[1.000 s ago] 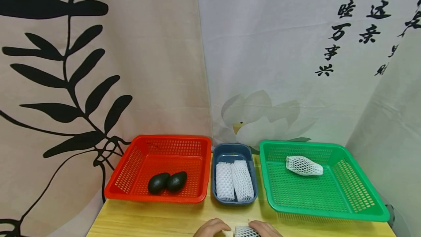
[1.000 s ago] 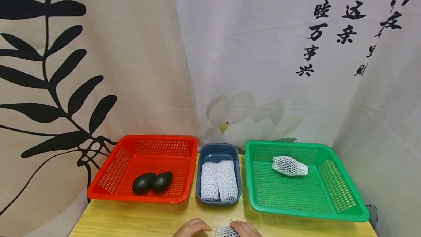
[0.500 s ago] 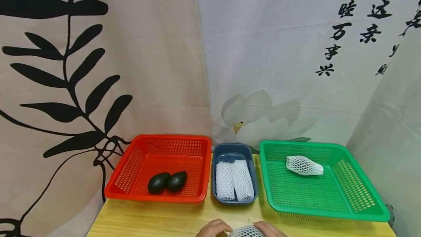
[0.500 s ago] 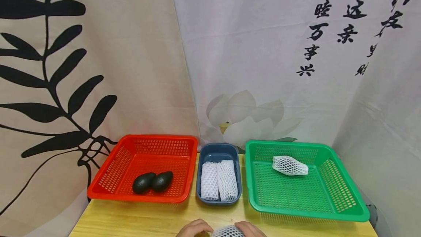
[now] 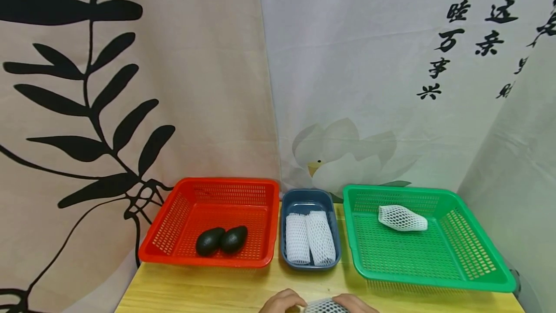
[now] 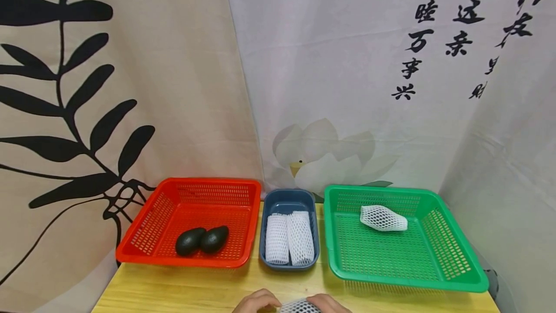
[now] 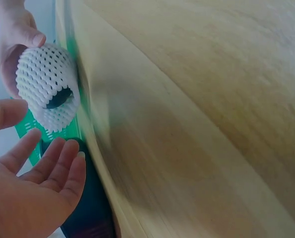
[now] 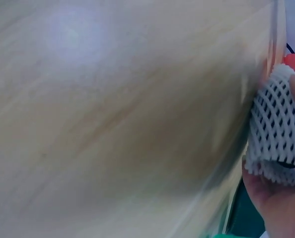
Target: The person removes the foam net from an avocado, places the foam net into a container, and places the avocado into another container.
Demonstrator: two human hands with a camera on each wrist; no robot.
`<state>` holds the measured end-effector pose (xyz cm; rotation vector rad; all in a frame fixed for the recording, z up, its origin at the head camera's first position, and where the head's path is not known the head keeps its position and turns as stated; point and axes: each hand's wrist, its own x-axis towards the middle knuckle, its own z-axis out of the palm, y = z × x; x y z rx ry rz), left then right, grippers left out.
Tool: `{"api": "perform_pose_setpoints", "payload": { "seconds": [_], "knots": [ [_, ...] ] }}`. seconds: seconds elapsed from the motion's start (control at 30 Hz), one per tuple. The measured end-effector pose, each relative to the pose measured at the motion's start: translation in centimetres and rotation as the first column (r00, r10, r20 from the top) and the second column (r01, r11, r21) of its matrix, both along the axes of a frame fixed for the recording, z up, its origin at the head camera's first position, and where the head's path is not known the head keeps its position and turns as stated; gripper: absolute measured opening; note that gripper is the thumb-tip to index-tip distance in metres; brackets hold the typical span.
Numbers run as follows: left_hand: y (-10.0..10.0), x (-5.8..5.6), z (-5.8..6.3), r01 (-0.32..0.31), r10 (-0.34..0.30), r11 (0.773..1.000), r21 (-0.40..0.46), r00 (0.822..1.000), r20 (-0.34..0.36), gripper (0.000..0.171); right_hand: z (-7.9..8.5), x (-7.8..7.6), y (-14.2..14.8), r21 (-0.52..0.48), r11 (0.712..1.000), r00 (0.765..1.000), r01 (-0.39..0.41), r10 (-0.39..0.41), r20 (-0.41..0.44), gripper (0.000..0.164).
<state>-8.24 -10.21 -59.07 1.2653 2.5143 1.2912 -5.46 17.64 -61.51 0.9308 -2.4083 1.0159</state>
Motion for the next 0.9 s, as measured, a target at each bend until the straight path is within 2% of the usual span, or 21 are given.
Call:
{"api": "perform_pose_setpoints", "payload": {
  "seconds": [0.2,0.43,0.53,0.73,0.8,0.9],
  "knots": [
    [0.2,-0.1,-0.2,0.015,-0.014,0.999,0.049,1.0,-0.017,0.02,0.4,0.0,0.7,0.005,0.999,0.999,-0.033,0.033,0.006,0.051],
    [0.6,0.0,-0.2,0.039,-0.041,0.998,0.054,0.998,0.045,0.019,0.4,-0.1,1.5,0.066,0.998,1.0,0.002,-0.004,0.028,0.05],
    [1.0,0.0,-0.3,0.046,-0.048,0.998,0.052,0.998,0.031,0.019,0.4,-0.1,1.8,0.07,0.997,0.999,0.015,-0.017,0.028,0.051],
    [1.6,0.0,-0.6,0.041,-0.037,0.996,0.079,0.998,-0.05,0.02,0.4,-0.2,2.1,0.051,0.999,0.998,-0.001,-0.002,0.057,0.052],
    [1.8,0.0,-0.7,0.039,-0.035,0.996,0.078,0.998,-0.05,0.019,0.4,-0.2,2.2,0.046,0.999,0.998,-0.005,0.003,0.056,0.052],
    [1.9,0.0,-0.7,0.042,-0.041,0.997,0.067,0.999,-0.014,0.019,0.4,-0.1,2.3,0.03,1.0,0.998,-0.008,0.006,0.059,0.052]
  ]
}}
